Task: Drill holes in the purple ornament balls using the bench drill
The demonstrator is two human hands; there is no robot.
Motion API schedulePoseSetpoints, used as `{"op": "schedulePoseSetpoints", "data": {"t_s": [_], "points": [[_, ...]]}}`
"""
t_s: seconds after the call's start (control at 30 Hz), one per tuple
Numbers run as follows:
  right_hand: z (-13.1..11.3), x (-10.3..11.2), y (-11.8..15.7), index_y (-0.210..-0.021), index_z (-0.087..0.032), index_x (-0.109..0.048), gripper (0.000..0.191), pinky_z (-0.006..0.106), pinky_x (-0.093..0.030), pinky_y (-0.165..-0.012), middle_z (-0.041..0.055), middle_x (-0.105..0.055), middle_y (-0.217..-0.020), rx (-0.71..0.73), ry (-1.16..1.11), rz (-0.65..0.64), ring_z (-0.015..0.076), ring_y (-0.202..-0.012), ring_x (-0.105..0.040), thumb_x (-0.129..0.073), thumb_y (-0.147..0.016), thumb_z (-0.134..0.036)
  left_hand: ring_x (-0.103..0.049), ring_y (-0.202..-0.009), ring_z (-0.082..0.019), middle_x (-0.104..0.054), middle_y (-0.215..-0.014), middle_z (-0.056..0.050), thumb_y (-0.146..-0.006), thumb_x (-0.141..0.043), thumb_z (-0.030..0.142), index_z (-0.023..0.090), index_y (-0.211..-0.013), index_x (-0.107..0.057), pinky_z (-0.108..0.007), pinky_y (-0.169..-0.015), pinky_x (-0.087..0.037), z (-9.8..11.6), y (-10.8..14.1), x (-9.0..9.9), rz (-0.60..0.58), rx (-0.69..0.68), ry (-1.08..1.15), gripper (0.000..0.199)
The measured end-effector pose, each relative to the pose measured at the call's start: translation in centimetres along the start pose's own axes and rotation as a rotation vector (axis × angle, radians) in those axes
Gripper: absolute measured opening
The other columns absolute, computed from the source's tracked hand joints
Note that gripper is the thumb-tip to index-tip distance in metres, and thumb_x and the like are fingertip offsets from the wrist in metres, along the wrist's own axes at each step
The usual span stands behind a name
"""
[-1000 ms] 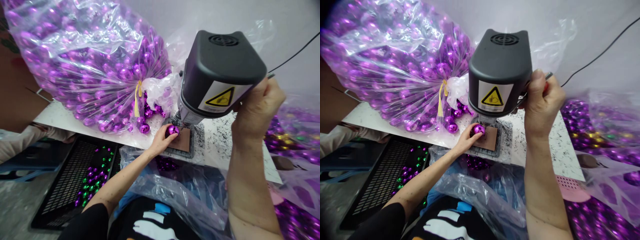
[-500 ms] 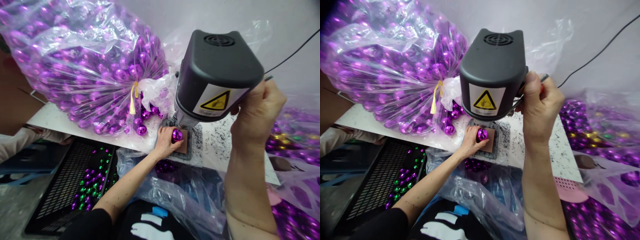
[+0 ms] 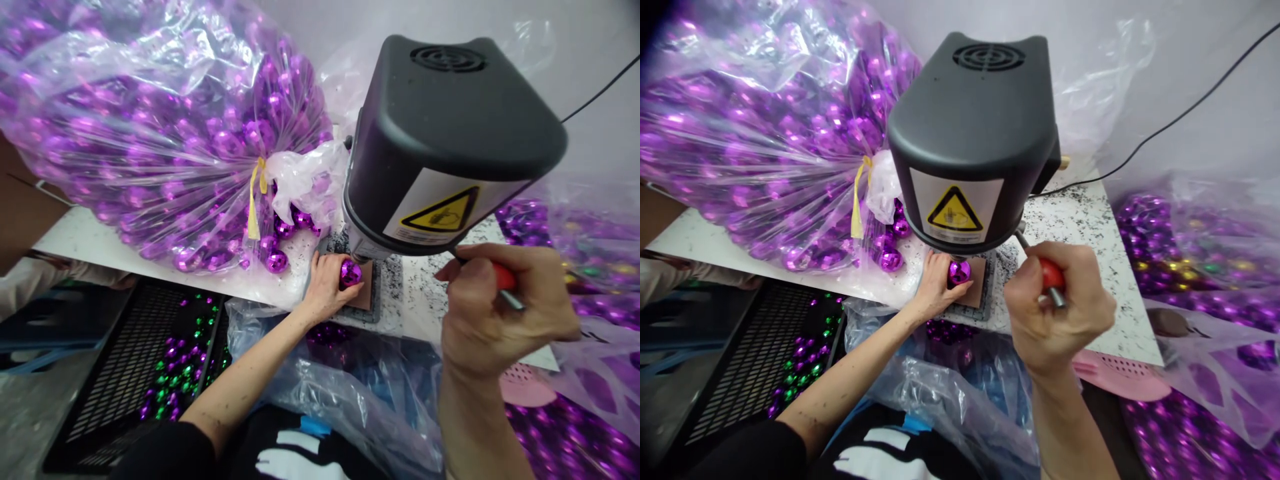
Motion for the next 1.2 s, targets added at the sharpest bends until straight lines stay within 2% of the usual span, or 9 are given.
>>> {"op": "schedulePoseSetpoints", "data": {"t_s": [0.17, 0.3, 0.4, 0.67, 0.77, 0.9, 1.07, 1.2], "points": [[2.0, -0.7, 2.1, -0.098, -0.021, -0.067, 0.012, 0.025, -0.050, -0.061, -0.0018, -0.063, -0.087, 0.113, 0.009, 0.076, 0.0064, -0.063, -0.059, -0.062, -0.087, -0.019, -0.057, -0.111, -0.026, -0.064, -0.111, -0.006, -0.085, -0.077, 0.034, 0.021, -0.118, -0.055, -0.053, -0.120, -0.027, 0.2, -0.1, 0.2, 0.007, 0.002, 0.001, 0.041], [2.3, -1.0, 2.4, -0.104, -0.024, -0.067, 0.021, 0.033, -0.057, -0.078, -0.0018, -0.061, -0.082, 0.187, 0.013, 0.109, 0.0104, -0.073, -0.063, -0.067, -0.084, -0.017, -0.058, -0.110, -0.026, -0.064, -0.110, -0.006, -0.084, -0.077, 0.032, 0.021, -0.118, -0.056, -0.053, -0.120, -0.028, 0.4, -0.1, 0.2, 0.010, 0.004, 0.003, 0.041], [1.7, -1.0, 2.2, -0.106, -0.024, -0.068, 0.026, 0.035, -0.058, -0.087, -0.0022, -0.060, -0.079, 0.235, 0.051, 0.115, 0.0109, -0.077, -0.062, -0.070, -0.082, -0.014, -0.058, -0.112, -0.026, -0.064, -0.111, -0.006, -0.085, -0.077, 0.032, 0.021, -0.118, -0.055, -0.053, -0.121, -0.028, 0.4, -0.1, 0.3, 0.014, -0.005, 0.001, 0.041], [1.5, -2.2, 2.0, -0.100, -0.019, -0.064, 0.016, 0.039, -0.057, -0.093, -0.0055, -0.056, -0.068, 0.283, -0.029, 0.183, 0.0062, -0.063, -0.055, -0.062, -0.085, -0.011, -0.056, -0.117, -0.028, -0.063, -0.119, -0.009, -0.085, -0.076, 0.032, 0.021, -0.120, -0.055, -0.050, -0.116, -0.036, 0.4, 0.0, 0.3, 0.042, -0.021, -0.005, 0.043], [1.8, -2.8, 2.0, -0.087, -0.018, -0.060, 0.004, 0.040, -0.058, -0.090, -0.0065, -0.053, -0.064, 0.283, -0.068, 0.198, 0.0043, -0.055, -0.049, -0.060, -0.086, -0.014, -0.055, -0.119, -0.028, -0.062, -0.121, -0.010, -0.085, -0.076, 0.033, 0.020, -0.121, -0.055, -0.049, -0.115, -0.037, 0.4, 0.0, 0.3, 0.043, -0.026, -0.001, 0.044], [2.1, -3.3, 2.0, -0.072, -0.018, -0.052, 0.017, 0.040, -0.057, -0.088, -0.0065, -0.050, -0.058, 0.251, -0.049, 0.238, 0.0053, -0.051, -0.046, -0.056, -0.088, -0.019, -0.055, -0.117, -0.028, -0.062, -0.119, -0.009, -0.084, -0.077, 0.033, 0.021, -0.121, -0.055, -0.050, -0.114, -0.037, 0.4, -0.1, 0.3, 0.025, -0.011, -0.003, 0.045], [2.5, -3.9, 2.2, -0.071, -0.018, -0.053, 0.015, 0.039, -0.055, -0.089, -0.0065, -0.052, -0.058, 0.272, -0.084, 0.295, 0.0053, -0.051, -0.047, -0.056, -0.086, -0.018, -0.056, -0.113, -0.029, -0.062, -0.114, -0.008, -0.084, -0.076, 0.034, 0.023, -0.119, -0.055, -0.050, -0.112, -0.039, 0.5, 0.0, 0.4, 0.000, 0.031, -0.019, 0.042], [3.0, -3.7, 2.4, -0.073, -0.019, -0.051, 0.013, 0.043, -0.055, -0.093, -0.0066, -0.055, -0.061, 0.284, -0.065, 0.261, 0.0068, -0.052, -0.049, -0.054, -0.086, -0.019, -0.057, -0.111, -0.028, -0.063, -0.111, -0.008, -0.085, -0.076, 0.033, 0.021, -0.118, -0.055, -0.050, -0.112, -0.038, 0.5, -0.1, 0.3, 0.006, 0.015, -0.003, 0.041]]}}
Point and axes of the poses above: each hand's wrist, its own y-axis away from the middle knuckle, its own x-axis out of the back of the hand, z = x × y, the point moved 1 cm from there along -y, towards the middle knuckle
